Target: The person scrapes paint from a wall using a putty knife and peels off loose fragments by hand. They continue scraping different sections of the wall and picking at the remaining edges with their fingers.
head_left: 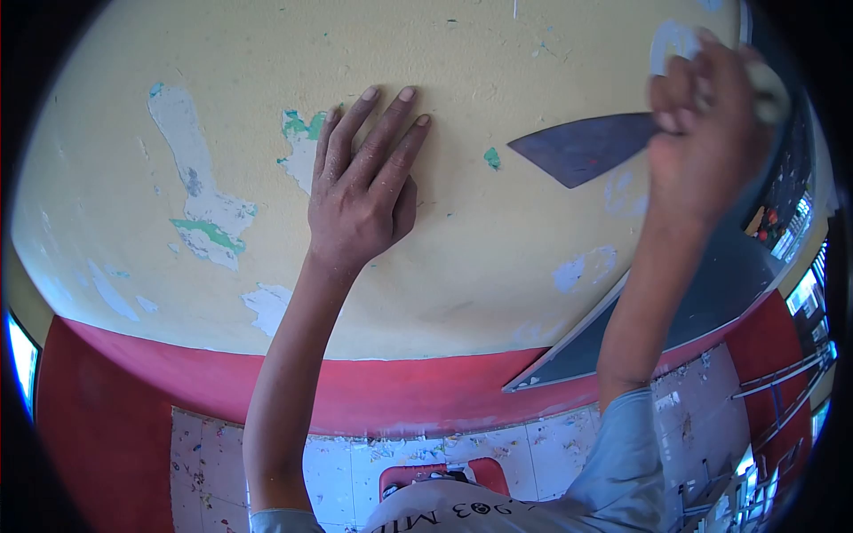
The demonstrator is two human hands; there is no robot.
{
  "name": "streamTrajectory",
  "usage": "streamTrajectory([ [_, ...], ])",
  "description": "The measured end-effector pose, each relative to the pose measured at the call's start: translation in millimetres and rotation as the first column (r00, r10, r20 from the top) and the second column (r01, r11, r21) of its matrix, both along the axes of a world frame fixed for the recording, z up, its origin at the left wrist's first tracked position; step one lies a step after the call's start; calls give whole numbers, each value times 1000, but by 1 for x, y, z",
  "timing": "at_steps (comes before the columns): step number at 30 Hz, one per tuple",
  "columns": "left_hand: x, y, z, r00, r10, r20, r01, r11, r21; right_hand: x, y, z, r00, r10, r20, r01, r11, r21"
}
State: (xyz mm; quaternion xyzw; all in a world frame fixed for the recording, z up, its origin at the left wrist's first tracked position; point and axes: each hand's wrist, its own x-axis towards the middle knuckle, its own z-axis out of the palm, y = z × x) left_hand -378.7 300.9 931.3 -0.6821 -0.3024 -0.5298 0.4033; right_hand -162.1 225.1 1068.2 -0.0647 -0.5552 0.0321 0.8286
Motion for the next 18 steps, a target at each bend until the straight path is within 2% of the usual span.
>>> streamTrajectory([
  [3, 0, 0, 0, 1000, -17, 1, 17, 1000, 13, -7, 9, -7, 999, -26, 43, 27, 999, -39],
  [6, 0, 0, 0, 1000, -3, 0, 3, 1000, 11, 4, 3, -3, 987, 108, 116, -112, 993, 29],
  [9, 0, -1, 1, 1000, -14, 2, 14, 1000, 4, -14, 4, -3, 976, -141, -166, 134, 989, -56],
  [12, 0, 1, 0, 1000, -10, 3, 10, 1000, 17, 6, 6, -2, 993, 99, 56, -100, 995, 16],
  [13, 0, 1, 1, 1000, -12, 2, 12, 1000, 16, 17, -4, 1, 988, 146, 56, -150, 987, 59],
  [15, 1, -2, 0, 1000, -13, 6, 13, 1000, 3, -4, 0, -3, 997, -34, -66, 33, 999, -11],
  [18, 0, 0, 0, 1000, -10, 3, 10, 1000, 14, -5, 2, -4, 997, 65, 37, -65, 998, 7],
])
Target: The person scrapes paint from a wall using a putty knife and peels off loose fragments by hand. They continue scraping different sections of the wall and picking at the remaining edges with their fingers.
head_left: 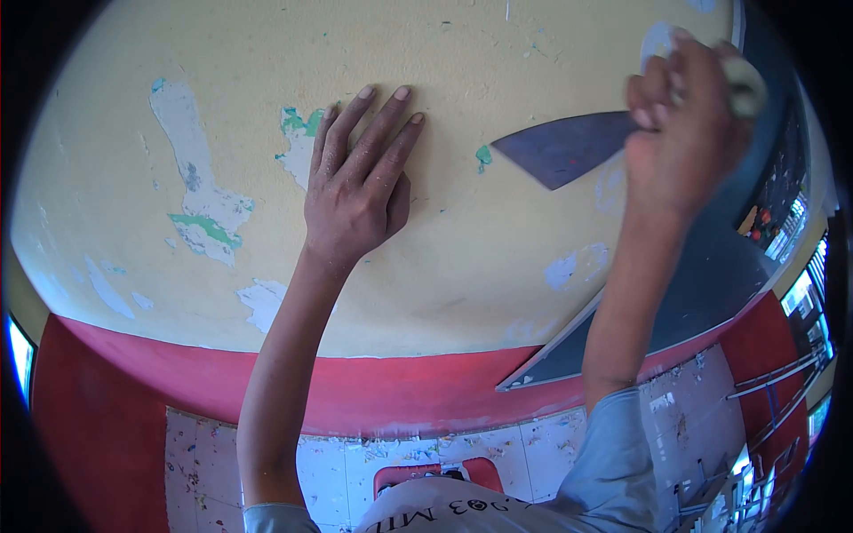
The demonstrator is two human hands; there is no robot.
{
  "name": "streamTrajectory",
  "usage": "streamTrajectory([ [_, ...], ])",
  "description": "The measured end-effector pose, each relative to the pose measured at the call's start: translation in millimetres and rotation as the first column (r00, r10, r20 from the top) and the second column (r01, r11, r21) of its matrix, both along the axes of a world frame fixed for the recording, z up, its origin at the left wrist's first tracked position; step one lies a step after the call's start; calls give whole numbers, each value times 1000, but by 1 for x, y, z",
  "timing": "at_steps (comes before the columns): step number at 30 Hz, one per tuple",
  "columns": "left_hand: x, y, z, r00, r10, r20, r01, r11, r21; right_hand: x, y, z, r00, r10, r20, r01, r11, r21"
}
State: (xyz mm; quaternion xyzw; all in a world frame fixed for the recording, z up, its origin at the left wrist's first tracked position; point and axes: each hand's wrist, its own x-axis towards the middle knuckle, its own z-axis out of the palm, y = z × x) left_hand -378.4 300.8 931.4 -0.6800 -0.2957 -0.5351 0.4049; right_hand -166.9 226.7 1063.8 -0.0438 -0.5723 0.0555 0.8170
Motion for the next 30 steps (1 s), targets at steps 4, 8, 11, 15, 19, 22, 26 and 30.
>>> streamTrajectory([
  [4, 0, -4, -1, 1000, 3, 2, -3, 1000, -28, 4, -4, 3, 991, -23, -130, 23, 1000, -4],
  [8, 0, -2, 3, 1000, -4, -3, 4, 1000, -23, 4, -18, 5, 994, 97, -53, -95, 994, 51],
  [11, 0, -2, -1, 1000, -10, -1, 10, 1000, -27, -17, 2, -7, 997, 13, -76, -19, 997, -75],
  [15, 0, -3, 1, 1000, -6, 1, 6, 999, -34, -1, -4, 0, 996, 20, -91, -20, 1000, -6],
  [19, -1, 0, 1, 1000, -1, -6, 1, 1000, -9, -25, 3, -11, 998, 53, -41, -57, 992, -114],
  [22, 0, -3, -1, 1000, 2, -2, -2, 1000, -27, -21, 3, -7, 999, 34, -37, -36, 997, -68],
  [26, -1, -1, 1, 1000, 7, -13, -7, 1000, -20, -9, -6, -2, 995, 97, -16, -98, 994, -44],
  [30, -1, -2, 0, 1000, 4, -8, -4, 1000, -23, -17, -4, -2, 1000, 8, 17, -7, 998, -61],
])
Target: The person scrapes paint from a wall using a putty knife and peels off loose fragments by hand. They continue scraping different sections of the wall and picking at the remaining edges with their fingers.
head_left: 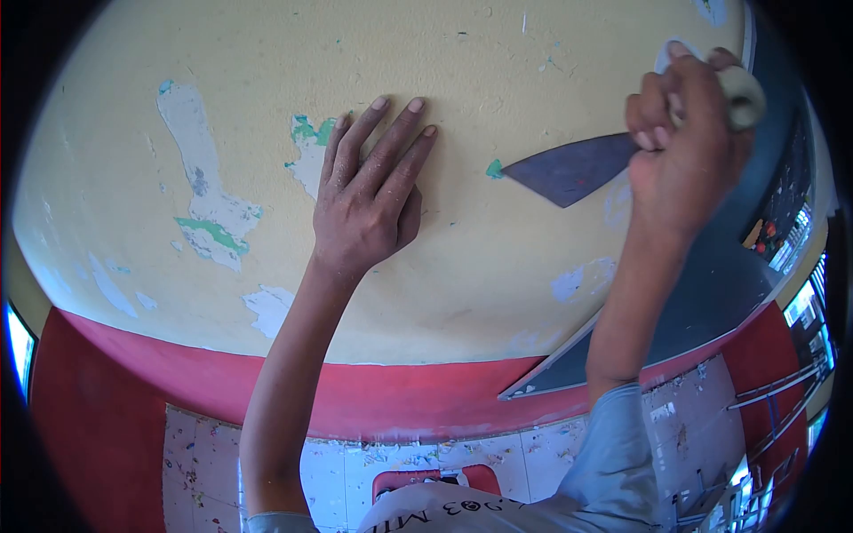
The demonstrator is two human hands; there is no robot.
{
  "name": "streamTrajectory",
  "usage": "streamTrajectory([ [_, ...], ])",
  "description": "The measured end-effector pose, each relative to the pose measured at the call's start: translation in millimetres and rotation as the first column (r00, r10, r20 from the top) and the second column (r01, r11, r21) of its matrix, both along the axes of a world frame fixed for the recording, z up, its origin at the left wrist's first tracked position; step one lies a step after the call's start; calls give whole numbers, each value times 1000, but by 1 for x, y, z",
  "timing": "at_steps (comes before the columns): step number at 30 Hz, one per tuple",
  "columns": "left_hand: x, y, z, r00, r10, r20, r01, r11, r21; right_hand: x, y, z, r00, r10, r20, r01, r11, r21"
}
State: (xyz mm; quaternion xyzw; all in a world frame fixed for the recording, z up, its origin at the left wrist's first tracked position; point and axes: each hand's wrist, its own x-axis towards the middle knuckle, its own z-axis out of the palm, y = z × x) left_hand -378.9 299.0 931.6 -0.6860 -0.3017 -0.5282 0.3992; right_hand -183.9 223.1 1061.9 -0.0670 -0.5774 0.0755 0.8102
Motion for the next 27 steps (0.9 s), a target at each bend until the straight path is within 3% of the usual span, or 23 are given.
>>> streamTrajectory([
  [2, 1, -2, 3, 1000, -20, 14, 21, 1000, -4, 14, -11, 9, 995, 99, 19, -100, 994, 47],
  [5, 4, -3, 0, 999, -35, 29, 35, 999, -5, -9, 5, -2, 999, -20, 37, 20, 1000, -6],
  [9, 1, -2, 0, 1000, 9, 4, -9, 1000, -8, 13, -8, 8, 996, 89, 27, -90, 995, 50],
  [10, 0, -2, -1, 1000, 8, 9, -8, 1000, -10, 3, 4, 4, 994, -2, 111, -5, 997, 71],
  [13, 0, -2, 1, 1000, -2, 3, 2, 1000, -14, 2, -4, 6, 992, 17, 127, -28, 996, 83],
  [14, 0, -2, 1, 1000, -2, 4, 2, 1000, -18, 9, -12, 9, 992, 94, 82, -99, 993, 59],
  [17, 0, -4, -1, 1000, -9, 8, 9, 1000, -20, -12, 3, -2, 991, -31, 130, 33, 999, -6],
  [18, 0, -3, 1, 1000, -12, 6, 12, 1000, -11, -9, -1, 4, 989, 47, 139, -49, 999, 13],
  [21, 0, -5, 2, 1000, -29, 8, 30, 999, -20, -1, -11, 12, 995, 80, 57, -82, 996, 31],
  [22, 0, -6, 0, 1000, -27, 12, 27, 999, -23, -11, -1, 4, 992, 10, 124, -8, 1000, -15],
  [25, -1, -4, 2, 1000, -29, 3, 29, 999, -18, -12, -6, 6, 991, 11, 132, -19, 998, 59],
  [27, -1, -4, 1, 999, -33, 4, 33, 999, -19, -12, -9, 9, 993, 44, 111, -46, 999, 10],
])
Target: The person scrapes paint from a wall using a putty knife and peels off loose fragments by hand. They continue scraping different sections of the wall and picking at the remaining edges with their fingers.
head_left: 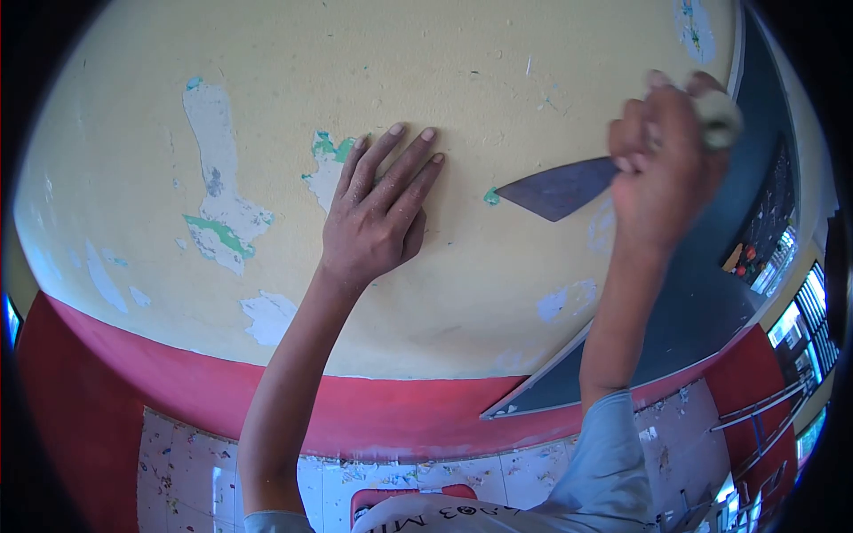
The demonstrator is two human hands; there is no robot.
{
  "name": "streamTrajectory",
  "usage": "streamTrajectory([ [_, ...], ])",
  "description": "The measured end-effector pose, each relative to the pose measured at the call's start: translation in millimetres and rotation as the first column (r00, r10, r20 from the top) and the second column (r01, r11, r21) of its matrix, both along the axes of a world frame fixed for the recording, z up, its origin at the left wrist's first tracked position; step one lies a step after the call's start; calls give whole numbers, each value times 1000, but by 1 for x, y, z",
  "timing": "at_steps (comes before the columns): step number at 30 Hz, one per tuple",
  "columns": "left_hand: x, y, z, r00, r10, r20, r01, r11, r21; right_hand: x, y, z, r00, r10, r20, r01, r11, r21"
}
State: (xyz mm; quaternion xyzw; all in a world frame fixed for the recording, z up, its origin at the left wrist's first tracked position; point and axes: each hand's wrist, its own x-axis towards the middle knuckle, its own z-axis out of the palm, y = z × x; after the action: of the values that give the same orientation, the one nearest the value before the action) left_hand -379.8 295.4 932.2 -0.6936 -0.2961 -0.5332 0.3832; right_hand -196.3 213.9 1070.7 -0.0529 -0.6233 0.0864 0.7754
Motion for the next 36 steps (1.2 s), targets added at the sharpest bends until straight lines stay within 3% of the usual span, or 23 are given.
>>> streamTrajectory([
  [2, 0, -1, -1, 1000, 2, 0, -2, 1000, -2, -5, 13, -4, 999, -12, 52, 15, 999, -48],
  [3, 0, -1, 0, 1000, 5, -2, -5, 1000, 2, -2, 10, -1, 996, -15, 86, 14, 1000, 12],
  [10, -1, 0, 1, 1000, 8, -1, -8, 1000, 2, 5, -2, 4, 1000, 27, 9, -27, 999, 19],
  [11, -1, 0, 2, 1000, 9, 0, -9, 1000, 1, 10, -2, 9, 994, 82, 76, -88, 993, 78],
  [14, 1, 0, -2, 1000, 11, 1, -11, 1000, 4, -8, 11, -5, 996, 6, 86, -3, 999, -43],
  [15, 0, 1, 0, 1000, 16, 2, -17, 1000, 15, -3, 6, -2, 997, 6, 79, -9, 999, 39],
  [19, 2, -2, 0, 1000, 16, 8, -16, 1000, 4, -9, 16, -7, 996, -35, 81, 37, 999, -28],
  [23, 1, -1, 2, 1000, 20, 6, -20, 1000, 0, 6, -3, 3, 999, 43, 29, -44, 998, 46],
  [26, 2, 0, -2, 1000, 19, 7, -19, 1000, 4, -8, 12, -5, 996, 8, 86, -6, 1000, -18],
  [27, 1, 1, -1, 1000, 21, 6, -21, 1000, 14, -4, 9, -2, 997, -21, 79, 17, 999, 51],
  [30, 1, -1, 1, 1000, 17, 2, -17, 1000, -1, 0, 6, 0, 1000, -22, 3, 21, 999, 40],
  [36, 1, 0, 0, 1000, 18, 2, -18, 1000, -1, 6, 0, -1, 998, 15, 55, -17, 1000, 25],
])
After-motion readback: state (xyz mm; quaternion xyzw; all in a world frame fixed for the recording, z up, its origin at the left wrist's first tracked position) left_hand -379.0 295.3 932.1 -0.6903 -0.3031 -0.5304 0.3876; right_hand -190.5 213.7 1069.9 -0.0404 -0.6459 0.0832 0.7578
